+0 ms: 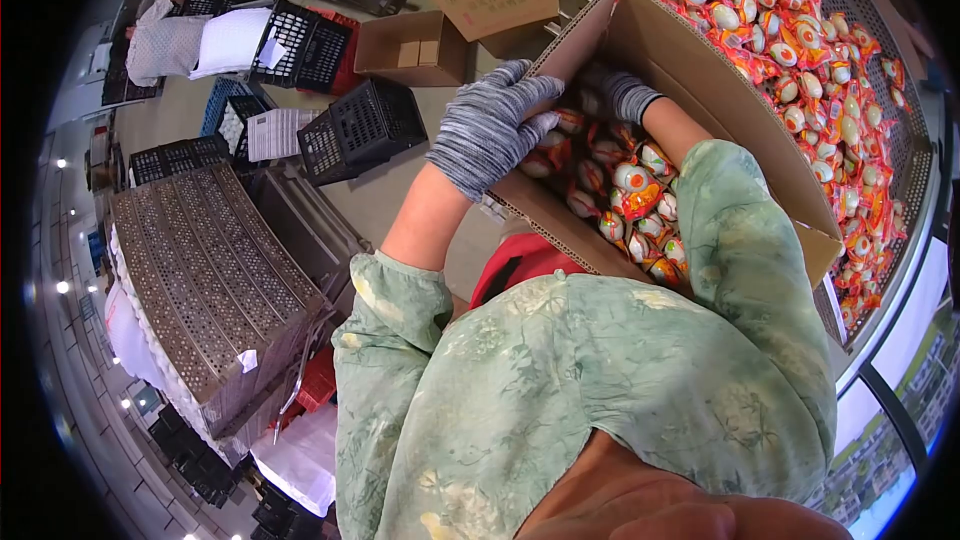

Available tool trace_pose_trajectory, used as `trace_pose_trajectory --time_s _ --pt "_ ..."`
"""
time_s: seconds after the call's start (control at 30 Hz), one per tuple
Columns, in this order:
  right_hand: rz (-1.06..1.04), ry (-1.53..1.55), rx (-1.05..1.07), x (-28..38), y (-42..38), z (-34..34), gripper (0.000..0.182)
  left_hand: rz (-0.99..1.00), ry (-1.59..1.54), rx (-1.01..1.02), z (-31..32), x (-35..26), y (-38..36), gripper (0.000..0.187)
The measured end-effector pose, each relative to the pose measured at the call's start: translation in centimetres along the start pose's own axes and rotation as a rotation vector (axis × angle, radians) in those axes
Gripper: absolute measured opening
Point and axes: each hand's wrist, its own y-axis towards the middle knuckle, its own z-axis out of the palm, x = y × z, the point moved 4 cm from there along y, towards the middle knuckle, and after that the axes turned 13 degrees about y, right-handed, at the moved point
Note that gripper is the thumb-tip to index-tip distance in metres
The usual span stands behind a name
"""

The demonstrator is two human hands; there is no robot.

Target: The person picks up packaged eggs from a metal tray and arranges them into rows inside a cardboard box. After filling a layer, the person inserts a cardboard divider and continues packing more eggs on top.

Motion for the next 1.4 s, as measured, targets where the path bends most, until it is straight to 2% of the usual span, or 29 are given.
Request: trace_pose_trajectory --time_s 0.17,0.23,0.3,0.37,0.43,0.5,0.57,0.6,0.67,0.77,0.87,0.97,1.07,1.2,1.27,1.33,1.4 --pt "0.096 -0.081 0.072 -0.1 1.9 1.8 0.028 -0.010 -0.003 0.006 0.1 0.0 0.0 0.036" --pt "0.176 0.018 -0.114 -3.3 3.0 5.2 0.032 -0.010 0.009 0.003 0.0 -0.1 0.0 0.036" --pt "0.142 0.076 -0.283 -2.3 2.5 4.3 0.034 -0.001 0.010 -0.001 0.0 0.0 0.1 0.035" --pt "0.011 0.109 -0.428 0.4 -0.1 3.4 0.034 -0.001 0.017 -0.001 0.1 0.1 -0.1 0.035" --pt "-0.057 -0.162 -0.334 -3.3 1.6 6.4 0.037 0.005 0.021 -0.002 0.3 0.1 -0.1 0.035" --pt "0.047 -0.127 -0.255 -4.2 1.0 6.0 0.042 0.004 0.022 0.003 0.3 0.2 0.1 0.034" --pt "0.320 0.218 -0.191 -1.4 -1.7 1.3 0.047 0.000 0.044 0.003 0.4 0.2 0.0 0.033" --pt "0.442 0.232 0.003 -3.6 -0.1 1.5 0.048 0.005 0.027 0.002 0.5 0.2 -0.1 0.033" --pt "0.221 -0.096 0.162 2.4 -7.4 -3.5 0.045 0.018 0.000 -0.009 0.6 0.4 0.0 0.032" --pt "0.316 0.104 0.433 3.4 -11.2 -2.5 0.041 0.024 -0.003 -0.001 0.8 0.4 0.1 0.032" --pt "0.290 0.097 0.353 3.8 -13.9 0.2 0.048 0.011 -0.024 0.006 0.8 0.5 0.1 0.033" --pt "0.234 -0.005 0.115 4.4 -14.9 2.6 0.058 -0.009 -0.030 0.020 0.6 0.4 0.0 0.033" --pt "0.266 -0.096 0.284 6.4 -14.6 2.2 0.064 -0.002 0.001 0.016 0.7 0.3 0.0 0.034" --pt "0.309 0.043 0.349 6.5 -13.5 0.7 0.066 -0.014 -0.005 0.019 0.7 0.4 0.0 0.034" --pt "0.283 0.338 0.185 5.2 -12.7 -0.8 0.063 -0.012 0.005 0.021 0.5 0.3 0.0 0.034" --pt "0.259 0.300 -0.059 3.2 -12.1 -2.2 0.063 -0.013 0.000 0.027 0.6 0.3 0.0 0.034" --pt "0.330 0.139 -0.141 3.2 -11.8 -4.2 0.061 -0.013 -0.017 0.037 0.7 0.6 0.0 0.034"
